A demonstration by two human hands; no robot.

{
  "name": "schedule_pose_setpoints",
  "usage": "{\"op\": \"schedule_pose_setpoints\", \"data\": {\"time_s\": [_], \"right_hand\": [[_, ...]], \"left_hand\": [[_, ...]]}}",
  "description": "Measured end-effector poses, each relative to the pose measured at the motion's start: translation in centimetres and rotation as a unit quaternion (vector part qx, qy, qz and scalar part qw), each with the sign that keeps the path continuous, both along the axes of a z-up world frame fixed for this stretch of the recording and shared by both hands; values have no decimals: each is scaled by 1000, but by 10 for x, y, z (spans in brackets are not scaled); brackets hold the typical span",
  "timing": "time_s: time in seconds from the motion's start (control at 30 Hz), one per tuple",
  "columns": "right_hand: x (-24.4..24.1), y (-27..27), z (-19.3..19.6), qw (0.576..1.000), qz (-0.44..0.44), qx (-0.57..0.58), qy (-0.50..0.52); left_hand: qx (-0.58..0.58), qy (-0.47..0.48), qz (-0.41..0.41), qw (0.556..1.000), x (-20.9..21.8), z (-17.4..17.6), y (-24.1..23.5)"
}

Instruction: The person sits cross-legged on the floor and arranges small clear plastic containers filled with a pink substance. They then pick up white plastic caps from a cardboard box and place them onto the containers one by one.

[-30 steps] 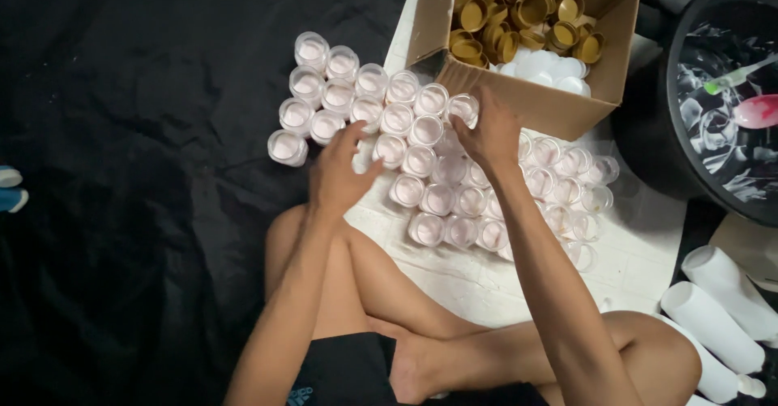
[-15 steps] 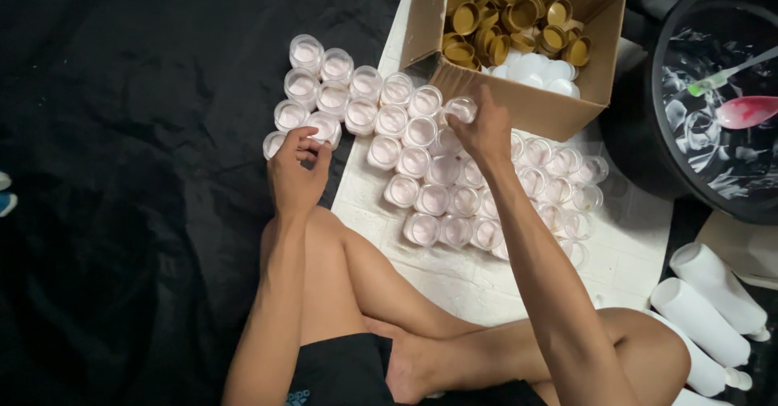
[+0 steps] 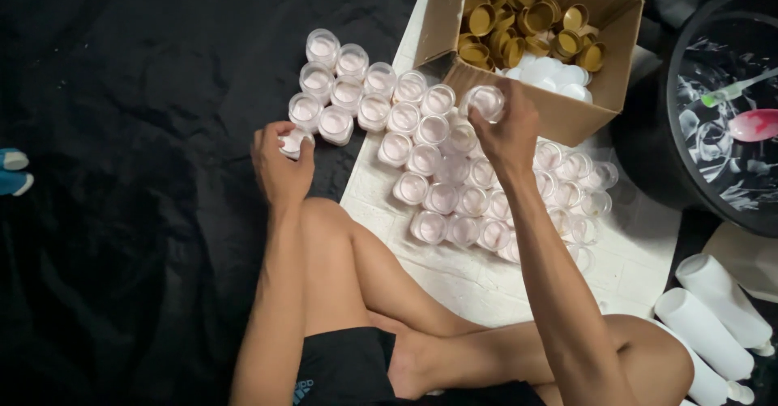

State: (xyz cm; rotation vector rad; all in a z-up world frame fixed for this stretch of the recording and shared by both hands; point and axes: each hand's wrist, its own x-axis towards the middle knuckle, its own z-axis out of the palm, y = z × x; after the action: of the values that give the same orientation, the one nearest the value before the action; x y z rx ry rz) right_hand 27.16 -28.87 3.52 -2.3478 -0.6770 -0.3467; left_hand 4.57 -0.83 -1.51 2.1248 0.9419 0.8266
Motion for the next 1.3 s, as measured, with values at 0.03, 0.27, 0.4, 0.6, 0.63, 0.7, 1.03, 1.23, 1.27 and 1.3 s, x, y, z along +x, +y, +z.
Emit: {"op": "schedule_pose_setpoints", "data": {"time_s": [0.03,0.27,0.4,0.6,0.63,0.7,1.03,1.23,1.27,1.3], "right_hand": [[-11,2,9,1000,0,0,1],[-98,25,54,995,65,61,35],[-137,42,33,988,115,28,104],[-157,65,-21,979,170,-111,25],[-157,65,-26,979,170,-111,24],[-157,67,-37,975,152,-157,-32],[-161,45,-18,979,113,-152,-72],[-164,-4,0,983,120,-135,-33],[-164,-13,-1,983,116,-139,-34],[-164,-22,-1,983,112,-144,-35]], "left_hand": [[0,1,0,1000,1,0,-1],[-12,7,-42,999,7,-3,-6],[-19,27,-38,999,4,-2,-5],[13,40,-70,997,5,-7,-3],[14,39,-70,997,7,-7,-6],[78,39,-105,991,12,-7,-11],[159,172,-151,960,42,25,-29],[163,166,-145,962,42,29,-33],[126,168,-156,965,40,35,-35],[88,170,-167,967,39,41,-38]]}}
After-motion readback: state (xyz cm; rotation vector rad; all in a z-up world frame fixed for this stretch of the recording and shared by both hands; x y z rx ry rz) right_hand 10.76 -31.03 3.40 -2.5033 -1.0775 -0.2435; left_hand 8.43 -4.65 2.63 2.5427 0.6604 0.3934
